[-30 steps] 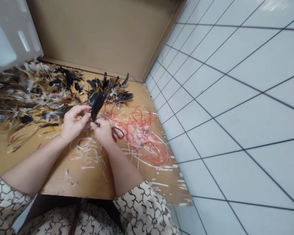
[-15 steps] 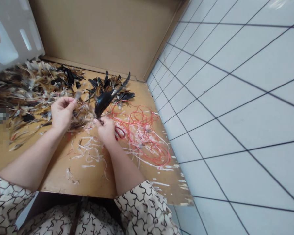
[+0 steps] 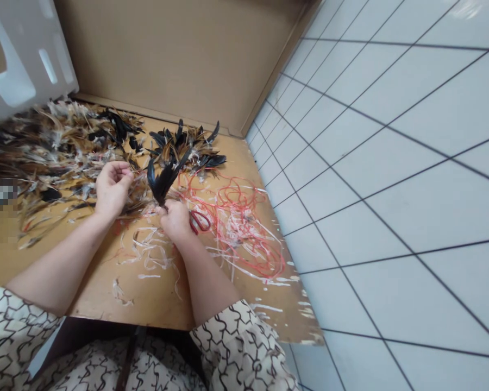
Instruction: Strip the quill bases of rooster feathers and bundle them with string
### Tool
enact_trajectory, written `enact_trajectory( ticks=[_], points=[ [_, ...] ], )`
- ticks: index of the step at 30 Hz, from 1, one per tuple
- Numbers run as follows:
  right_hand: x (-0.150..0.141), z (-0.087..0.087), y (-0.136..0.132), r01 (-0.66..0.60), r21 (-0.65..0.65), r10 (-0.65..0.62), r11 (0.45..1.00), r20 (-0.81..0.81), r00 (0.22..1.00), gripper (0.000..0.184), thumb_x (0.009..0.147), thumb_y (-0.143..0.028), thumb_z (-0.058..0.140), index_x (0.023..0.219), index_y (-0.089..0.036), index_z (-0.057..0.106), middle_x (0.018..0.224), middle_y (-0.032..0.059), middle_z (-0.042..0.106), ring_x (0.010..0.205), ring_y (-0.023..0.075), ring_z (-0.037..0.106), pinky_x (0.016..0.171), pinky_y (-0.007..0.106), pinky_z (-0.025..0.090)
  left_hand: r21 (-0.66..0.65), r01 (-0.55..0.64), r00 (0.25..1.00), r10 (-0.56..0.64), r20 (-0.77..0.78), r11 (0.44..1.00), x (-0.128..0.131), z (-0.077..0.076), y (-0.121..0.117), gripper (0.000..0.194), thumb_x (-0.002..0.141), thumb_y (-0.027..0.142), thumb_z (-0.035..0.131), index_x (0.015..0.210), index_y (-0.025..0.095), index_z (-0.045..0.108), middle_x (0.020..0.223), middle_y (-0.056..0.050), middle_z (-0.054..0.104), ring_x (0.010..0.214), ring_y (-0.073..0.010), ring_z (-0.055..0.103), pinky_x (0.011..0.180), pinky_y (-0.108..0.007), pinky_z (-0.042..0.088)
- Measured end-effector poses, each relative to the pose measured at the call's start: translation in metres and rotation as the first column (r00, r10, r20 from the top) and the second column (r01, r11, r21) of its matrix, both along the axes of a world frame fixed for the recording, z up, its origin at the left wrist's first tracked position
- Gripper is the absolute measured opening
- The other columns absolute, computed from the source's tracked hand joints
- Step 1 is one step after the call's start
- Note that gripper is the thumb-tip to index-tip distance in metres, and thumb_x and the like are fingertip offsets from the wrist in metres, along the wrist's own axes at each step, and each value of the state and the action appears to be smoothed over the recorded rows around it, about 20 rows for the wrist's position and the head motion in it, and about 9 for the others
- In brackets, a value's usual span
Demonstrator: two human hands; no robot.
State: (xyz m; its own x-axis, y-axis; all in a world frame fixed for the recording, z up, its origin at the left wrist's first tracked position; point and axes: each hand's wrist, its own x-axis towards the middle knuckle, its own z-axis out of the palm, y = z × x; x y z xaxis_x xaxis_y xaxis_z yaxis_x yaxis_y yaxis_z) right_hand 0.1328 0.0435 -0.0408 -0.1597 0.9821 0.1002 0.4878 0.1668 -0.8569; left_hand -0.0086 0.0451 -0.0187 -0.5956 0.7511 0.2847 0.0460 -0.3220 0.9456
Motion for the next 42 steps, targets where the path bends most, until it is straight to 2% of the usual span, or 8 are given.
enact_trajectory(
  ticks=[3,5,10,14,21,31,38,42],
  points=[
    [0.0,0.0,0.001,0.016,-0.083,-0.033,0.996,-0.206,0.978,0.02,0.059,-0.022,0.063,0.045,-0.018,0.049,0.045,-0.0053,0.047,0.048,0.0092,0.039,0.052,0.025,0.03,-0.068,0.111,0.994,-0.111,0.006,0.991,0.005,0.002,-0.004,0.01,0.062,0.01,0.056,0.07,0.015,0.057,0.061,0.004,0.055,0.056,-0.0078,0.048,0.059,-0.02,0.039],
    [0.001,0.001,0.002,-0.004,-0.159,-0.062,0.987,-0.403,0.913,0.016,0.059,-0.027,0.064,0.049,-0.018,0.054,0.049,-0.0042,0.053,0.05,0.0094,0.044,0.054,0.025,0.035,-0.156,0.253,0.967,-0.247,0.057,0.955,0.009,0.004,-0.008,0.005,0.062,0.012,0.058,0.066,0.014,0.059,0.057,0.003,0.057,0.052,-0.0077,0.048,0.055,-0.02,0.039],
    [0.003,0.005,0.004,-0.069,-0.236,-0.113,0.969,-0.677,0.727,0.017,0.05,-0.03,0.071,0.053,-0.018,0.06,0.049,-0.0044,0.056,0.047,0.0076,0.046,0.054,0.024,0.039,-0.3,0.61,0.79,-0.536,0.296,0.734,0.023,0.012,-0.019,0.002,0.062,0.013,0.065,0.06,0.012,0.064,0.048,0.002,0.058,0.044,-0.0064,0.048,0.049,-0.019,0.038],
    [0.003,0.007,0.004,-0.081,-0.233,-0.118,0.969,-0.728,0.676,0.02,0.049,-0.03,0.075,0.055,-0.017,0.062,0.051,-0.0039,0.059,0.048,0.0074,0.048,0.055,0.024,0.04,-0.317,0.705,0.707,-0.59,0.389,0.635,0.028,0.017,-0.023,0.006,0.06,0.01,0.07,0.057,0.011,0.065,0.051,0.0,0.062,0.047,-0.0061,0.053,0.053,-0.018,0.043],
    [0.002,0.008,0.001,-0.044,-0.183,-0.105,0.982,-0.728,0.677,0.017,0.049,-0.026,0.077,0.058,-0.019,0.064,0.057,-0.0041,0.064,0.056,0.009,0.055,0.067,0.027,0.046,-0.345,0.701,0.704,-0.527,0.476,0.624,0.025,0.016,-0.023,0.011,0.06,0.006,0.071,0.053,0.01,0.063,0.048,-0.002,0.061,0.041,-0.0067,0.053,0.049,-0.019,0.046],
    [0.007,0.007,0.003,-0.093,-0.144,-0.029,0.985,-0.675,0.737,0.018,0.051,-0.028,0.077,0.056,-0.019,0.063,0.057,-0.0037,0.063,0.054,0.0092,0.054,0.064,0.027,0.046,-0.351,0.72,0.689,-0.554,0.467,0.599,0.023,0.015,-0.022,0.017,0.062,0.0,0.063,0.049,0.01,0.062,0.043,-0.002,0.06,0.036,-0.0073,0.05,0.042,-0.019,0.043],
    [0.005,0.01,0.002,-0.12,-0.043,0.063,0.992,-0.656,0.752,0.017,0.059,-0.031,0.072,0.069,-0.021,0.063,0.066,-0.0029,0.065,0.062,0.0101,0.057,0.069,0.028,0.047,-0.319,0.655,0.744,-0.512,0.429,0.685,0.024,0.021,-0.023,0.015,0.062,0.002,0.063,0.049,0.01,0.061,0.041,-0.001,0.057,0.033,-0.0054,0.046,0.039,-0.017,0.038],
    [0.008,0.017,-0.003,-0.192,-0.008,0.172,0.981,-0.412,0.895,0.008,0.06,-0.019,0.069,0.064,-0.019,0.062,0.057,-0.0053,0.059,0.052,0.0071,0.048,0.057,0.023,0.04,-0.245,0.559,0.8,-0.438,0.41,0.792,0.013,0.02,-0.018,0.01,0.059,0.007,0.067,0.051,0.011,0.061,0.043,0.0,0.058,0.036,-0.0056,0.047,0.041,-0.018,0.04]
  ],
)
